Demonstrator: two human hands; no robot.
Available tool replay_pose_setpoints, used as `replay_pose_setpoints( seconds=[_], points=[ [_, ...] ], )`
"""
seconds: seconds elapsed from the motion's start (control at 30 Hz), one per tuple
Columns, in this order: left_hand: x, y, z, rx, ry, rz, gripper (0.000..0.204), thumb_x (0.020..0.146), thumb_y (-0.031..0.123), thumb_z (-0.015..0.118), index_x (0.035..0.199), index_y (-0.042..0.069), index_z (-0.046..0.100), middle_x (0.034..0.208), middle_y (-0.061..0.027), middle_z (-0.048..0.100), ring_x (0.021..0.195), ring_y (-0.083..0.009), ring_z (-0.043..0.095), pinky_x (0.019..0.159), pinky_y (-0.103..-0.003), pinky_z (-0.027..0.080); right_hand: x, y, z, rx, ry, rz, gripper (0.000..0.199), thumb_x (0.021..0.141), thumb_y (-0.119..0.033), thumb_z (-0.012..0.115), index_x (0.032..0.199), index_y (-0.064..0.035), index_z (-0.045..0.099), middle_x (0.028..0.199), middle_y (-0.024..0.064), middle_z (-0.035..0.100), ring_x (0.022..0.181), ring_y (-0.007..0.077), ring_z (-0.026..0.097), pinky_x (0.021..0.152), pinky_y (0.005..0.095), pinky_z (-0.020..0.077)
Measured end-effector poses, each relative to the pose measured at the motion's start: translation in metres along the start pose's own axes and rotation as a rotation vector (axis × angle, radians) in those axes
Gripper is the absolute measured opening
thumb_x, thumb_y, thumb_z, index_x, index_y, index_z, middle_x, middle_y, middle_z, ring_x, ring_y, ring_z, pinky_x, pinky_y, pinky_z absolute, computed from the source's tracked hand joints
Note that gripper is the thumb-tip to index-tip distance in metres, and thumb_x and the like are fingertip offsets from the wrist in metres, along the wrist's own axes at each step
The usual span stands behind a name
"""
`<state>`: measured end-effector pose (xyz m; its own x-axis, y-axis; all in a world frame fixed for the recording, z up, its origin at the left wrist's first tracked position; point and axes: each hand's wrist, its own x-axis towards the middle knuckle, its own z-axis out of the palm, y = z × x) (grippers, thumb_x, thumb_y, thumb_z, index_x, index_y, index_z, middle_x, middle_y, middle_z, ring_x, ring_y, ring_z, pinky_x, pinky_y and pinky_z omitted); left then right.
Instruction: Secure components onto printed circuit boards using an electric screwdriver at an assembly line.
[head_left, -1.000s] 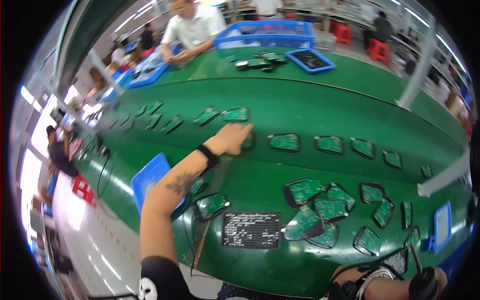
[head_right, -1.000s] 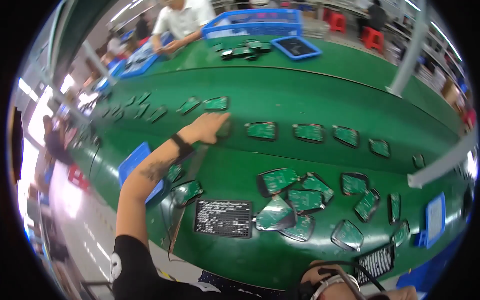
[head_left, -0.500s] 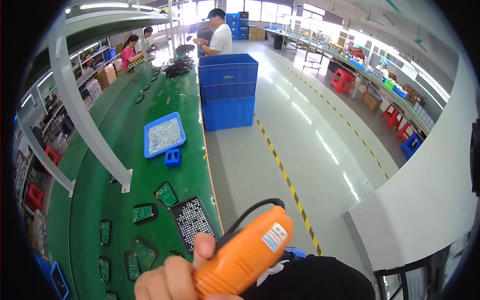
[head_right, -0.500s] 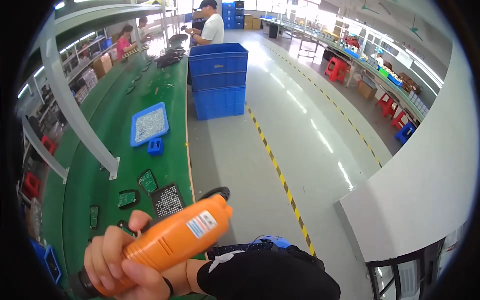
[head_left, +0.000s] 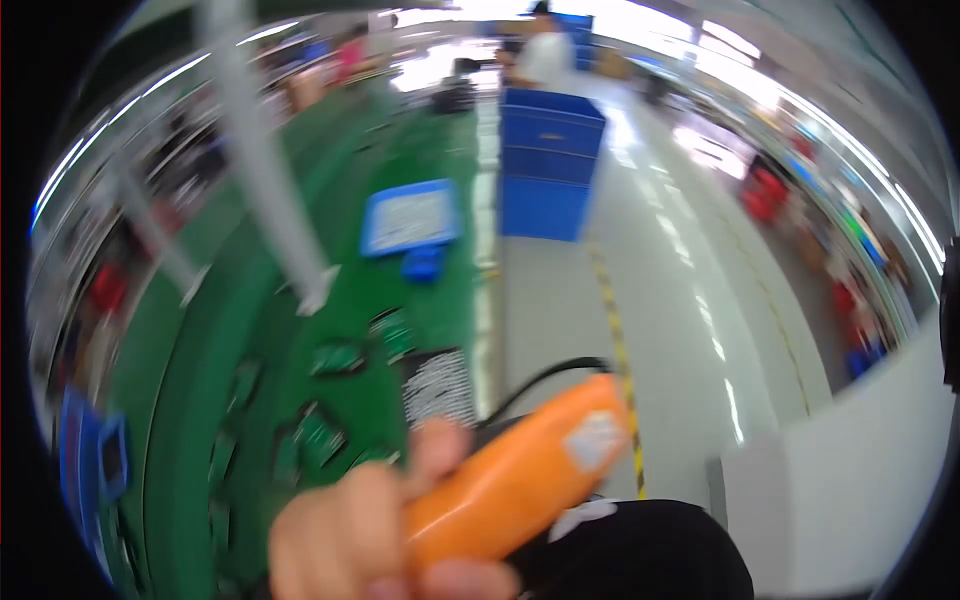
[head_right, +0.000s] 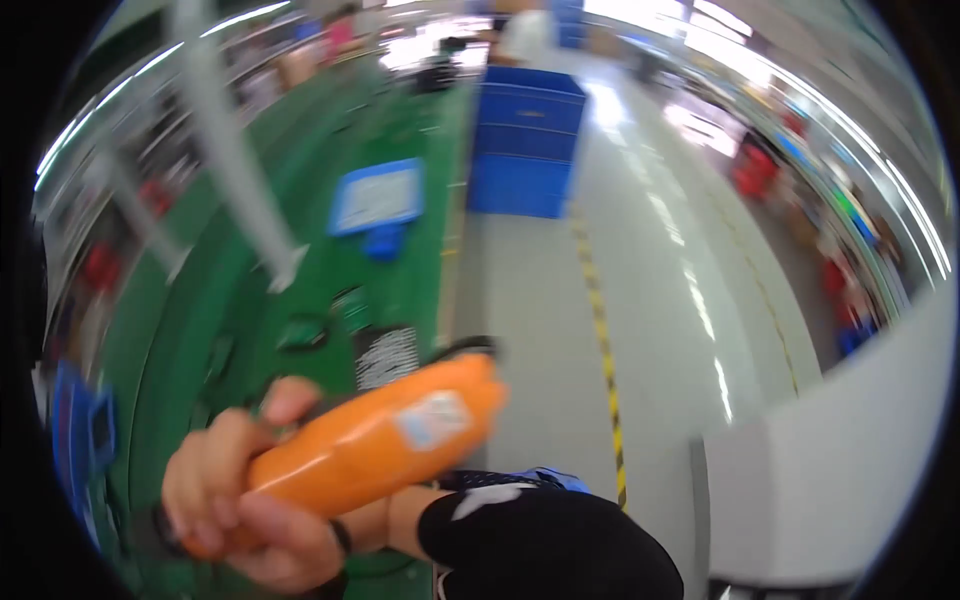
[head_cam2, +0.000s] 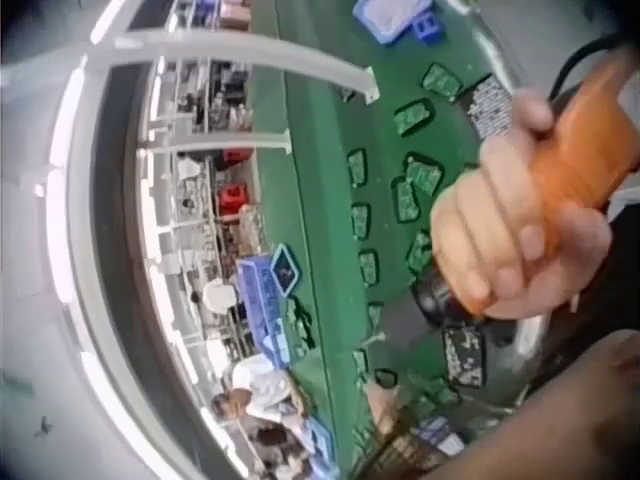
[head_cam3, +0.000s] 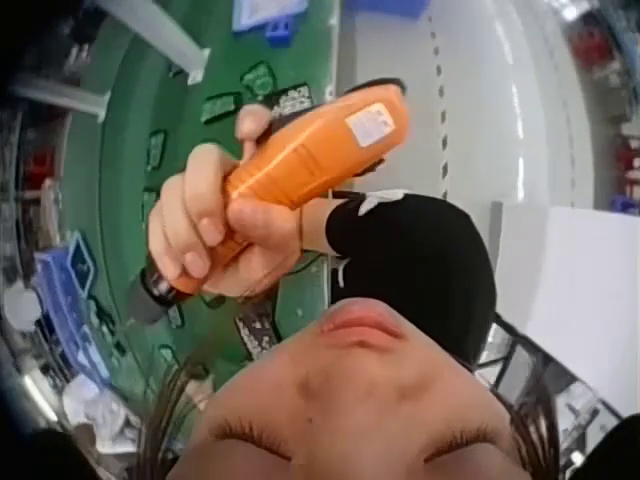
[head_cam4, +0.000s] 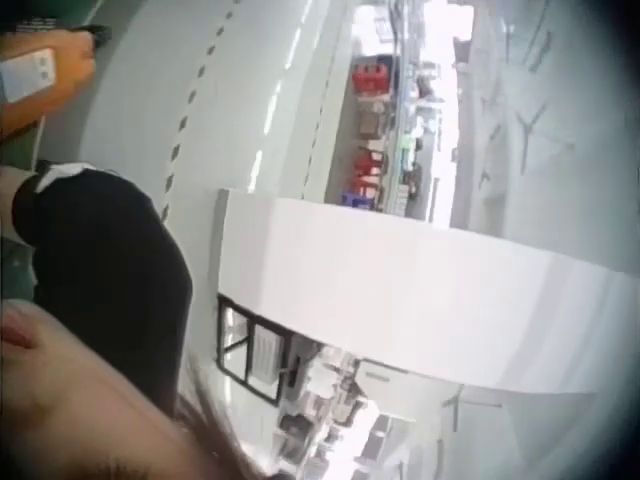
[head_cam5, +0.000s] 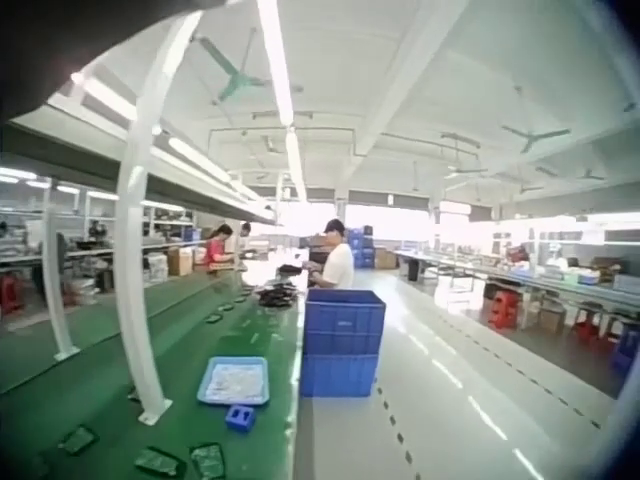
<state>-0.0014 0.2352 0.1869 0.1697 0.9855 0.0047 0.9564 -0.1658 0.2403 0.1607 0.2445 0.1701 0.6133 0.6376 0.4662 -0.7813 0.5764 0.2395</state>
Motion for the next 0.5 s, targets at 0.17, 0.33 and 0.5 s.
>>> replay_pose_setpoints(
  seconds=[0.17,0.33,0.5],
  points=[
    [-0.174,-0.148,0.013,0.069,0.051,-0.408,0.062,0.052,0.011,0.068,0.111,-0.001,0.05,0.103,-0.0189,0.053,0.099,-0.0371,0.05,0.085,-0.041,0.042,-0.02,0.014,0.016,0.116,-0.013,0.034,0.029,0.078,-0.005,0.056,0.104,-0.0003,0.043,0.068,0.0008,0.046,0.054,0.013,0.05,0.057,0.0253,0.0457],
    [-0.269,-0.092,0.06,0.0,0.075,-0.394,0.061,0.054,0.013,0.068,0.111,-0.002,0.05,0.104,-0.0188,0.052,0.097,-0.0365,0.051,0.083,-0.04,0.043,-0.043,0.036,0.015,0.27,-0.033,0.128,0.029,0.078,-0.006,0.059,0.103,-0.0037,0.044,0.066,0.001,0.047,0.053,0.012,0.05,0.054,0.025,0.0468],
    [-0.241,-0.023,0.085,-0.111,0.114,-0.454,0.064,0.058,0.013,0.067,0.117,-0.003,0.048,0.106,-0.0178,0.05,0.098,-0.0347,0.051,0.086,-0.038,0.043,-0.08,0.025,0.028,0.054,-0.361,0.454,0.042,0.08,-0.004,0.058,0.117,-0.0064,0.039,0.066,0.0044,0.056,0.05,0.0156,0.054,0.048,0.027,0.0503]
  ],
)
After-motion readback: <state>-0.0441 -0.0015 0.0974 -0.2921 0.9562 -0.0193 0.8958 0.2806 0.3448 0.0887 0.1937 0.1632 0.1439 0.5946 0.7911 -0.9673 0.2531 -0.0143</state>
